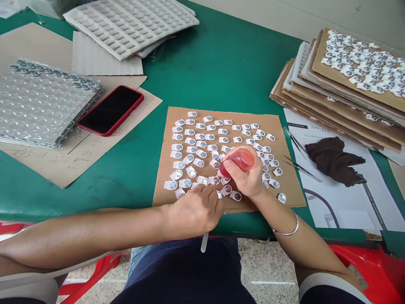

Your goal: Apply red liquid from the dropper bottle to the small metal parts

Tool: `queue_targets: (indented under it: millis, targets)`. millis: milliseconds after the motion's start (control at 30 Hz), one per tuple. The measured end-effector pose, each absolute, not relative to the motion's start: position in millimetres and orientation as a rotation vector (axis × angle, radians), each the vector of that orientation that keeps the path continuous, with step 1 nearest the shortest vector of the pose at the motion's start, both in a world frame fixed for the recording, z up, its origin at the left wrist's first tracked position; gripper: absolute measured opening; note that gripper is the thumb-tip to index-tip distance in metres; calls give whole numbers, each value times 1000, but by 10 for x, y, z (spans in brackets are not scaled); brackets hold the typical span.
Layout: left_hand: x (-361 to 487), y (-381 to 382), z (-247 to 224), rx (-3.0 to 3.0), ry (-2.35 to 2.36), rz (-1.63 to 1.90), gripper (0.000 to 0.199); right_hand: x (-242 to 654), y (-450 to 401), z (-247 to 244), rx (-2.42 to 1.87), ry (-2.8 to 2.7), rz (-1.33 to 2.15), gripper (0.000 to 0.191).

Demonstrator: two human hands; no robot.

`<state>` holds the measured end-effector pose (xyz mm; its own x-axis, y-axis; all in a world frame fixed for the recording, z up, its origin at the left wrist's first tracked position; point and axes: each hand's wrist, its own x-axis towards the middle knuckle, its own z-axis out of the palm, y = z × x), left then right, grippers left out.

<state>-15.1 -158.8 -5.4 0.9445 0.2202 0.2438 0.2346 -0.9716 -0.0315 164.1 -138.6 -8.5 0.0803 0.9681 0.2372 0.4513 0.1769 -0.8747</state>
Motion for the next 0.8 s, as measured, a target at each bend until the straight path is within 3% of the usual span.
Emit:
queue_targets:
  millis: [800]
  targets:
    - [-130,-1565,-46,-3030,-364,-423,13,1684,-1385,25,-1322,-1678,470,20]
